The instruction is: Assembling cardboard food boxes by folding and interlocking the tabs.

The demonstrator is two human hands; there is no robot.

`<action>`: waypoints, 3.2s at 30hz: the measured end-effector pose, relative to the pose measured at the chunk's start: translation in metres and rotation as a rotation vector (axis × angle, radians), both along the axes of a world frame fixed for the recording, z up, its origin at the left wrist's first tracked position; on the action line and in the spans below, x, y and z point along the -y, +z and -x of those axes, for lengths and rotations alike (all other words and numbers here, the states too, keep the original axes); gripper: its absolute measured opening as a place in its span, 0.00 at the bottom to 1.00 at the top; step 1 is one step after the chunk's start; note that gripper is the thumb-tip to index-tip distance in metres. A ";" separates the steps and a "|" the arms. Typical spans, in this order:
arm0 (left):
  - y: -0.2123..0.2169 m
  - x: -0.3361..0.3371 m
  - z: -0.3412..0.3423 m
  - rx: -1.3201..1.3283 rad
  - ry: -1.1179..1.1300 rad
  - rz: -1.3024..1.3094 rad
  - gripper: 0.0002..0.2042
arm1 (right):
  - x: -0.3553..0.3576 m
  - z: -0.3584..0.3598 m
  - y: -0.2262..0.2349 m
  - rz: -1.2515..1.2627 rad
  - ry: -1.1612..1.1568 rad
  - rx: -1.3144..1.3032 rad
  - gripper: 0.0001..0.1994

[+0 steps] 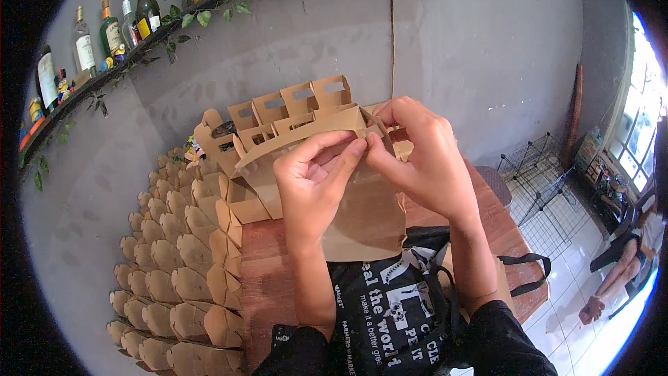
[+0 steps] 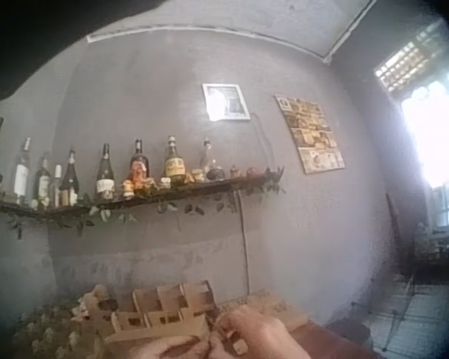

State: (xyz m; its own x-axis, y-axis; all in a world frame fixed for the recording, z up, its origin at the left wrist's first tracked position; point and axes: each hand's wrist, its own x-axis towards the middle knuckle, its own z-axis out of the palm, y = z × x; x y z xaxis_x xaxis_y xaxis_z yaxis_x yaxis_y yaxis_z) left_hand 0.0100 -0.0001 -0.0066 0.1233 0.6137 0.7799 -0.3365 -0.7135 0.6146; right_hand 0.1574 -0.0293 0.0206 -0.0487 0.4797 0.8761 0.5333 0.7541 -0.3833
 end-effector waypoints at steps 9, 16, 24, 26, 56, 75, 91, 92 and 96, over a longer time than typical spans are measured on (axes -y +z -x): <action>0.000 -0.003 0.001 0.011 0.006 0.070 0.06 | -0.004 0.005 -0.003 0.052 0.015 -0.041 0.10; 0.001 -0.001 0.009 0.052 -0.086 0.062 0.07 | -0.003 0.004 -0.004 0.185 0.223 -0.152 0.10; 0.000 -0.001 0.011 0.019 -0.100 0.002 0.06 | 0.000 0.002 -0.002 0.218 0.215 -0.144 0.09; 0.000 -0.002 0.009 0.015 -0.103 -0.003 0.06 | -0.001 0.001 -0.004 0.170 0.194 -0.113 0.09; 0.004 0.013 0.004 0.025 0.018 -0.004 0.05 | 0.011 -0.006 0.005 0.008 0.191 0.013 0.07; 0.003 0.016 0.000 0.045 0.019 -0.069 0.08 | 0.011 -0.015 0.008 -0.011 0.237 0.064 0.07; 0.001 0.016 -0.010 0.171 0.050 -0.066 0.08 | 0.004 -0.015 0.005 0.024 0.315 -0.056 0.08; 0.000 0.015 -0.011 0.171 0.048 -0.064 0.08 | 0.004 -0.014 0.004 0.026 0.313 -0.056 0.08; 0.000 0.012 -0.013 0.178 0.052 -0.083 0.08 | 0.007 -0.009 0.005 0.085 0.247 -0.088 0.08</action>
